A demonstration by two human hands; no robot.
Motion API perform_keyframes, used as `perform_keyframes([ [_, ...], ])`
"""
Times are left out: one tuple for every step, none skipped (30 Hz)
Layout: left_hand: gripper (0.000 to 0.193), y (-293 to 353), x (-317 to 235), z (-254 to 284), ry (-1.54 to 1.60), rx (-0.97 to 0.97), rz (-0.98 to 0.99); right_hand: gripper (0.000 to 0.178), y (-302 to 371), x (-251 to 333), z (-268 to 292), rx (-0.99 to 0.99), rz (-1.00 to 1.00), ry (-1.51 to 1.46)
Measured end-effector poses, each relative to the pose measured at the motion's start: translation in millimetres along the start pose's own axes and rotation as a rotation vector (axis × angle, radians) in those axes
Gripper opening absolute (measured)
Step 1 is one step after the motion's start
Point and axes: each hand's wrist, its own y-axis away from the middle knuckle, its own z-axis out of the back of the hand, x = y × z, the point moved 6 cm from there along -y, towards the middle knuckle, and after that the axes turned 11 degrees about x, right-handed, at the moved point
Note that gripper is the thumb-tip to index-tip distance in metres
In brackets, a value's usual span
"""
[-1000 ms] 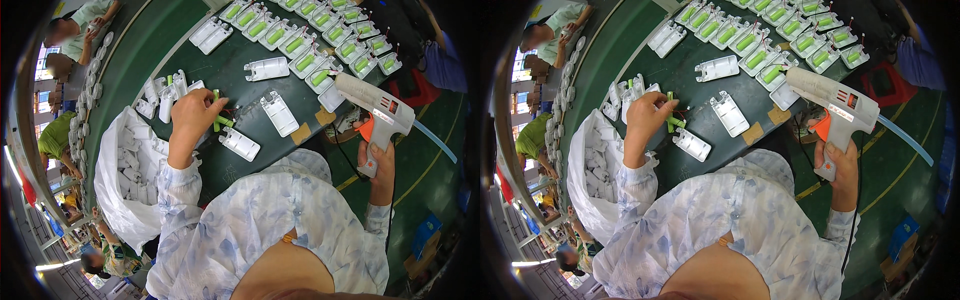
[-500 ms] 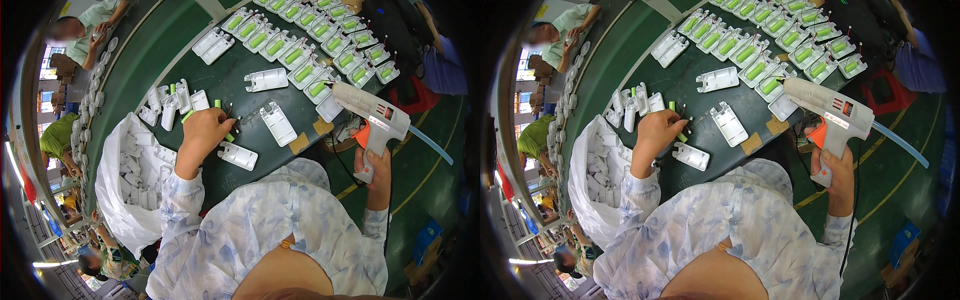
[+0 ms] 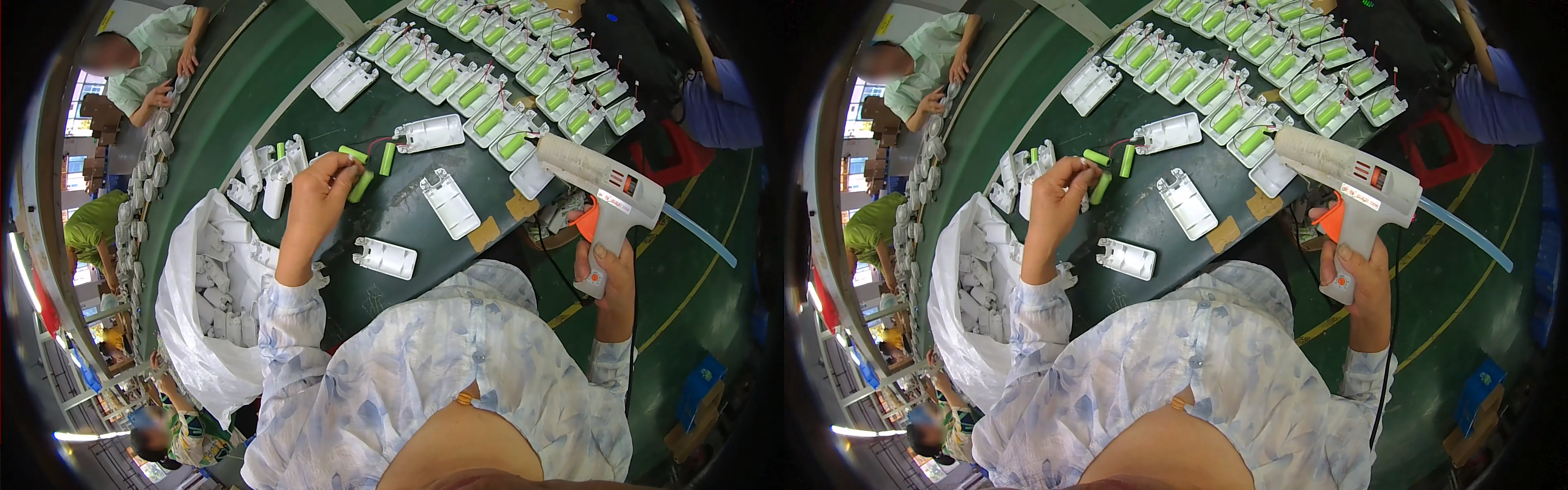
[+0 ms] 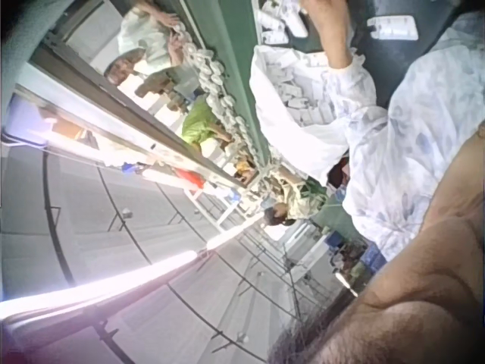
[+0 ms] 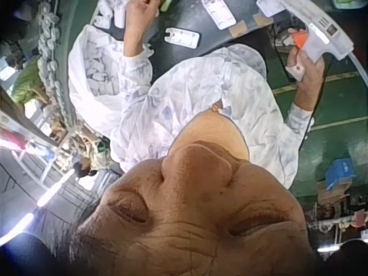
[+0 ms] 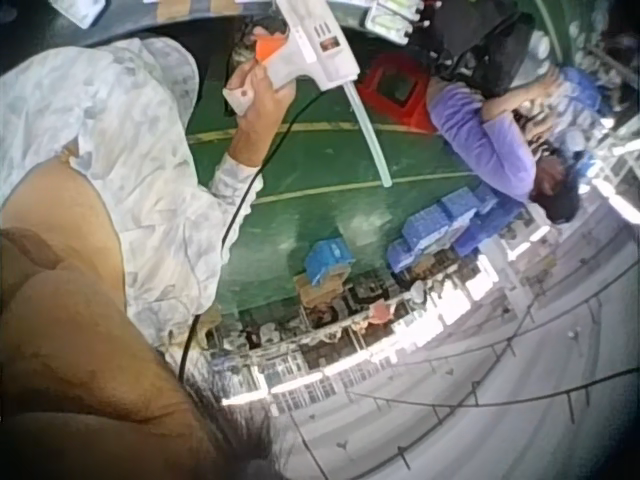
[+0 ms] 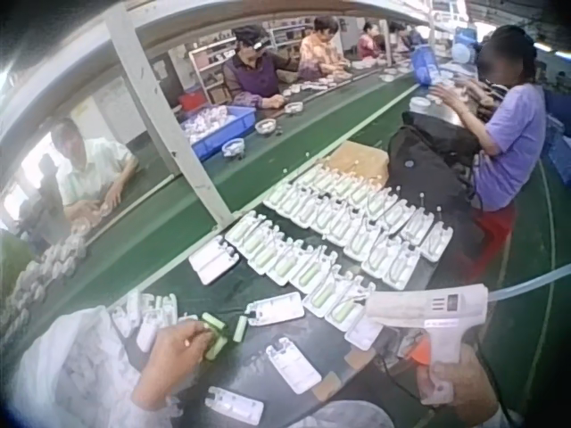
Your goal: The person picks up a battery from a pile, places it into a white plastic housing, and applies adhesive using a glue gun. They then pick up a plastic cover and press it onto the housing to seal the battery inside, occasionally reaching for a new glue stick from a shelf.
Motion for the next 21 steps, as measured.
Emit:
perform_keyframes([
  [0.01, 1.0, 2.3, 3.4, 0.053, -0.109, 0.047, 0.063, -0.3, 1.1, 0.8, -0.002, 0.002, -0.001],
  [0.01, -1.6, -4.1, 10.1, 0.024, -0.173, 0.006, 0.063, 0.7, 2.7, 2.1, -0.006, 0.01, 0.002],
  [0.01, -4.7, -6.9, 17.1, -0.003, -0.236, -0.036, 0.064, 2.8, 3.8, 3.4, -0.01, 0.016, 0.006],
  [0.01, -8.1, -5.7, 17.4, -0.126, -0.213, -0.064, 0.064, 6.2, 3.1, 4.6, -0.019, 0.015, 0.008],
  [0.01, -11.0, -1.0, 18.3, -0.122, -0.212, -0.068, 0.064, 6.8, 3.4, 5.8, -0.024, 0.012, 0.018],
  [0.01, -15.0, 8.5, 14.7, -0.112, -0.161, -0.004, 0.063, 8.1, 4.1, 7.2, -0.032, 0.01, 0.03],
  [0.011, -18.6, 15.8, 11.5, -0.099, -0.107, 0.059, 0.063, 8.2, 5.3, 8.2, -0.041, 0.011, 0.036],
  [0.012, -23.0, 14.8, 11.5, -0.111, -0.1, 0.047, 0.063, 9.5, 4.9, 7.5, -0.029, -0.001, 0.031],
  [0.012, -27.3, 17.2, 11.1, -0.118, -0.09, 0.053, 0.062, 10.8, 5.5, 6.5, -0.019, -0.014, 0.026],
  [0.013, -32.1, 19.8, 10.5, -0.124, -0.079, 0.058, 0.06, 11.5, 7.7, 4.1, -0.009, -0.026, 0.043],
  [0.013, -33.9, 8.8, 9.3, -0.201, -0.071, -0.006, 0.059, 12.7, 9.6, 1.7, -0.007, -0.038, 0.056],
  [0.013, -32.8, -3.0, 8.4, -0.215, -0.101, -0.063, 0.058, 14.5, 13.2, 1.0, -0.004, -0.052, 0.073],
  [0.012, -30.8, -9.3, 7.0, -0.22, -0.079, -0.04, 0.054, 18.8, 12.8, 3.9, 0.009, -0.087, 0.095],
  [0.013, -27.5, -15.3, 3.5, -0.227, -0.04, 0.009, 0.054, 23.5, 14.9, 5.2, -0.014, -0.087, 0.105],
  [0.013, -23.9, -17.3, 0.5, -0.238, -0.002, 0.057, 0.051, 26.5, 15.7, 4.3, -0.037, -0.108, 0.123],
  [0.013, -20.1, -12.8, -5.3, -0.277, 0.039, 0.059, 0.048, 29.9, 16.4, 5.4, -0.058, -0.129, 0.139],
  [0.014, -13.7, -8.9, -8.0, -0.323, 0.074, 0.067, 0.042, 32.5, 17.6, 7.4, -0.047, -0.141, 0.182],
  [0.014, -7.8, -11.7, -11.9, -0.319, 0.105, 0.058, 0.042, 33.6, 20.9, 6.9, -0.054, -0.139, 0.182],
  [0.014, -2.6, -9.8, -15.3, -0.306, 0.114, 0.088, 0.04, 33.9, 26.1, 4.6, -0.048, -0.149, 0.208],
  [0.014, 4.9, -4.9, -19.2, -0.294, 0.122, 0.125, 0.038, 34.0, 28.3, 2.4, -0.037, -0.163, 0.232],
  [0.012, 10.3, -1.4, -22.0, -0.303, 0.113, 0.152, 0.038, 33.8, 28.9, 3.2, -0.038, -0.166, 0.229],
])
